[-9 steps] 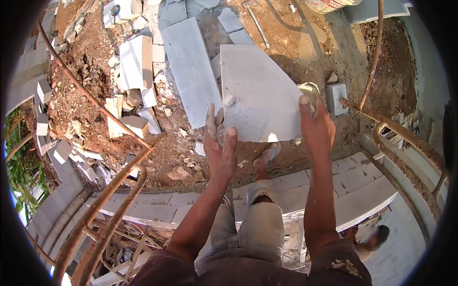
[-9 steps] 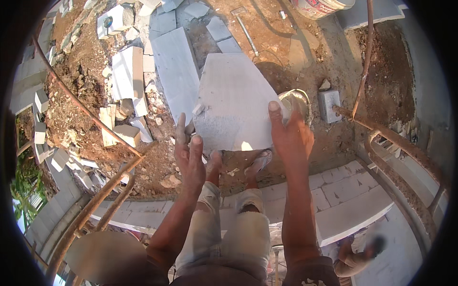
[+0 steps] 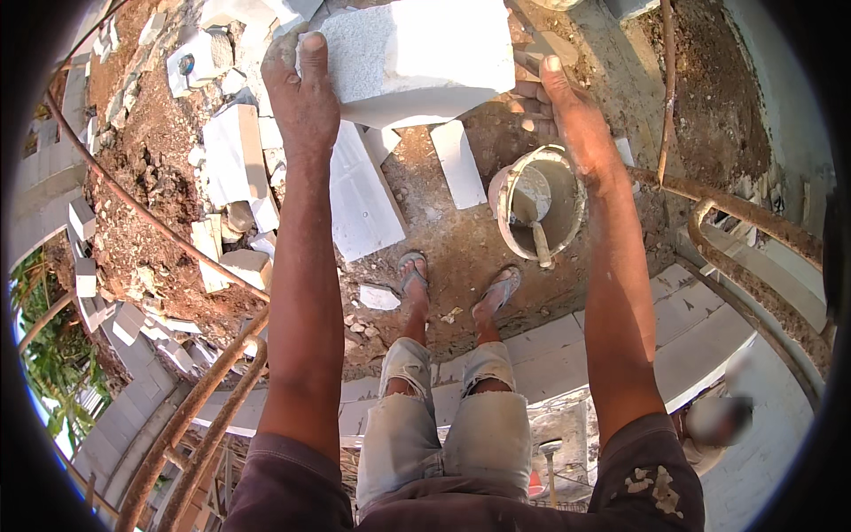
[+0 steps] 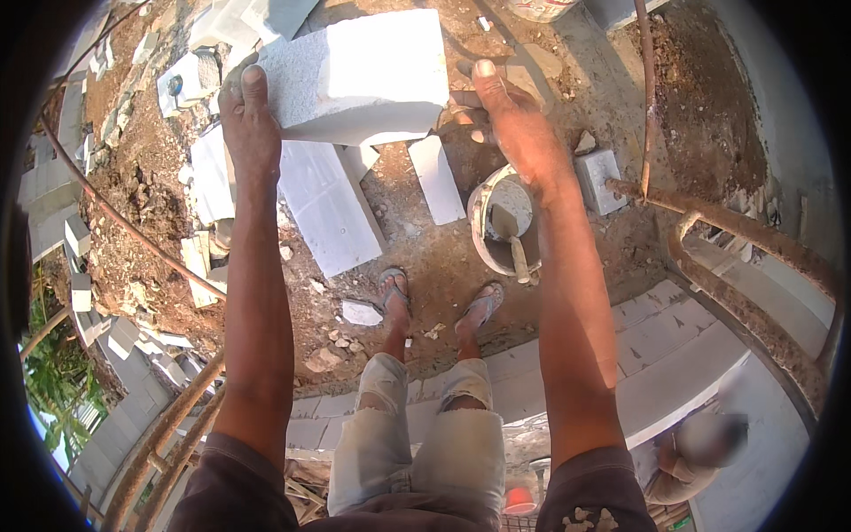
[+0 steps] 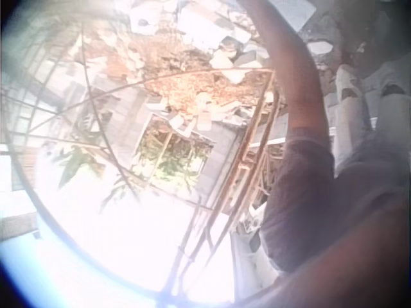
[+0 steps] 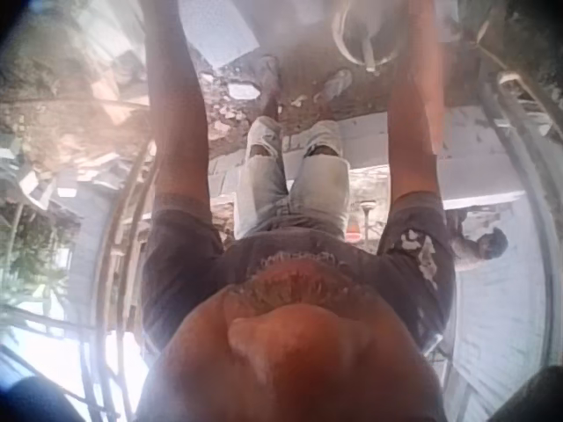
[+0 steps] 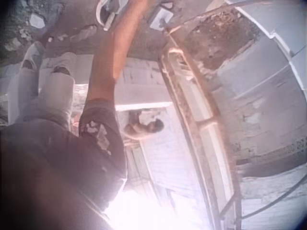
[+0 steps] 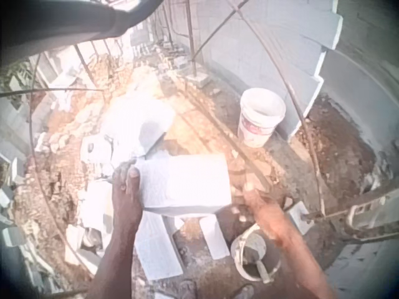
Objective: The person picks up white rectangular tiles and places them along a concrete edge. They use a trowel to scoop mortar from a bucket and apply it to the tiles and the edge before setting them in place.
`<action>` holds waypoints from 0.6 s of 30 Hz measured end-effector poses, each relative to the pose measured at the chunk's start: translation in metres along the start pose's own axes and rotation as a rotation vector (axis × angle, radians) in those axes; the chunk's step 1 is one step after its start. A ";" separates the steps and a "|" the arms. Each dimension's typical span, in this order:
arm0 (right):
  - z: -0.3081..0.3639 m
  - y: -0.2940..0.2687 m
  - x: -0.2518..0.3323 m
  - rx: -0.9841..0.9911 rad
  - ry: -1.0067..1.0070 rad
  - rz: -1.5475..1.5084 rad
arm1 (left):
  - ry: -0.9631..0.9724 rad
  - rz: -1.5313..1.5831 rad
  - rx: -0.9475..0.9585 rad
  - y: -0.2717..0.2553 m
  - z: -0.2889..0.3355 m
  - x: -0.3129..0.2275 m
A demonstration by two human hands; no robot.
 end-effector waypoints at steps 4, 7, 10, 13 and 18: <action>0.017 -0.011 -0.186 -0.124 0.103 0.206 | -0.091 -0.042 -0.026 -0.022 -0.047 0.001; 0.048 -0.004 -0.338 -0.117 0.493 0.782 | -0.177 -0.034 0.068 -0.033 -0.055 0.025; 0.061 0.022 -0.396 0.023 0.662 0.958 | -0.212 -0.198 0.013 -0.037 -0.063 0.035; 0.057 0.048 -0.468 -0.088 0.488 1.175 | -0.045 -0.159 0.058 -0.041 -0.081 0.044; 0.037 0.010 -0.451 0.172 0.643 0.981 | 0.011 -0.216 0.131 -0.039 -0.082 0.043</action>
Point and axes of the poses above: each hand's wrist, its own z-axis away from the middle knuckle, its own y-axis out of the palm, x = y × z, the point moved 1 cm from there along -z, towards the middle knuckle, and after that the axes turned 5 degrees about z, right-handed, at the moved point
